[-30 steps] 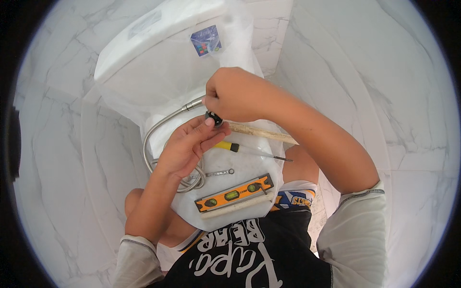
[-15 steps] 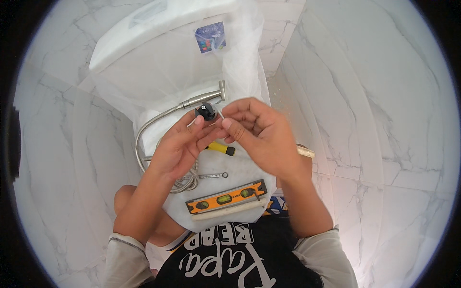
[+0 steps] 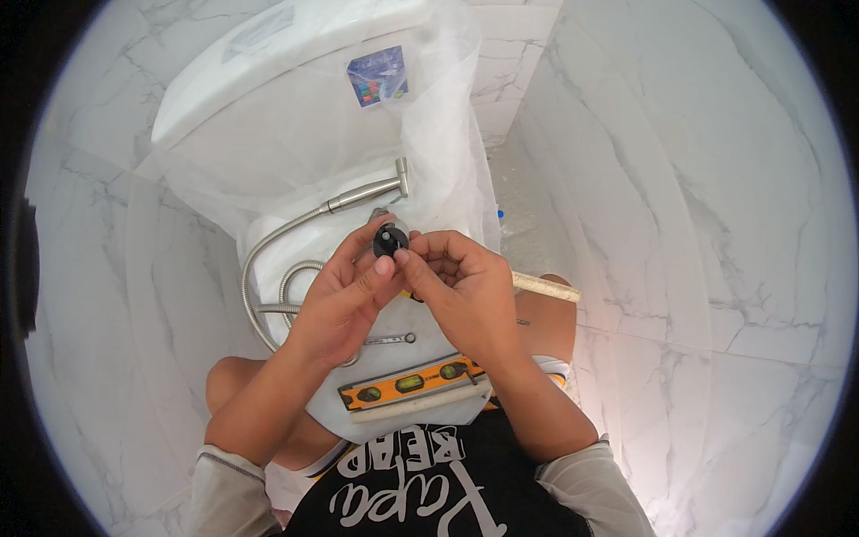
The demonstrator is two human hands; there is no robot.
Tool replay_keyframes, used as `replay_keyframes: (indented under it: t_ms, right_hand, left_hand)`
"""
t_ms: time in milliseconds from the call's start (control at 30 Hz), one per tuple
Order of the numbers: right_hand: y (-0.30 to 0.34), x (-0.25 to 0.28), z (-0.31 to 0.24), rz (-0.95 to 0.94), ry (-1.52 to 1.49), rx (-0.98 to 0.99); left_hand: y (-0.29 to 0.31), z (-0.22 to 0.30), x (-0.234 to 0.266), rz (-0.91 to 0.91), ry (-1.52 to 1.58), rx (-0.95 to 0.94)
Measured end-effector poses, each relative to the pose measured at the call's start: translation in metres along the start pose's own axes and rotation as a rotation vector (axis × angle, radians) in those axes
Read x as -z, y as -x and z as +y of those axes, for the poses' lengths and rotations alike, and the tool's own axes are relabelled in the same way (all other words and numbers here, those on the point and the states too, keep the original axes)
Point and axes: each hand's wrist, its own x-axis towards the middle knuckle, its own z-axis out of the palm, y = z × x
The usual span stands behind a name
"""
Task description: The person retrieves a packaged shower hose, cuts open the packaging with pliers, and removes the hose and fittings. They then sit on the floor in a bathroom, assemble the hose with a shower head, and hammer nails into the wall to mount the fixture.
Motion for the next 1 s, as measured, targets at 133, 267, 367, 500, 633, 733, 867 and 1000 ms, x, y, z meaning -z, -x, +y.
replay_keyframes:
  t_ms: [133,267,367,500,633,733,867,1000]
  right_hand:
    - [-0.003,0.0,-0.001,0.018,0.022,-0.006]
    - [-0.006,0.001,-0.002,0.021,-0.117,-0.056]
    - [-0.006,0.003,-0.001,-0.002,-0.162,-0.055]
    - [-0.003,0.003,0.006,0.008,-0.138,0.006]
    - [0.002,0.001,0.015,0.038,-0.049,0.122]
    - [0.004,-0.001,0.019,0.046,-0.011,0.178]
    - [0.004,0.001,0.021,0.023,-0.065,0.171]
    - [0.006,0.005,0.019,0.006,-0.067,0.151]
  left_hand:
    - [0.0,-0.003,-0.001,0.026,-0.01,0.014]
    - [0.0,-0.005,-0.002,0.029,-0.047,0.02]
    - [-0.001,-0.005,-0.003,0.015,-0.055,0.022]
    - [-0.001,-0.004,-0.004,-0.008,-0.031,0.012]
    - [0.001,-0.004,-0.005,0.018,-0.038,0.017]
    - [0.003,-0.004,-0.006,0.016,-0.022,0.016]
    - [0.003,-0.005,-0.006,0.015,-0.004,0.016]
    - [0.004,-0.007,-0.007,0.021,-0.044,0.019]
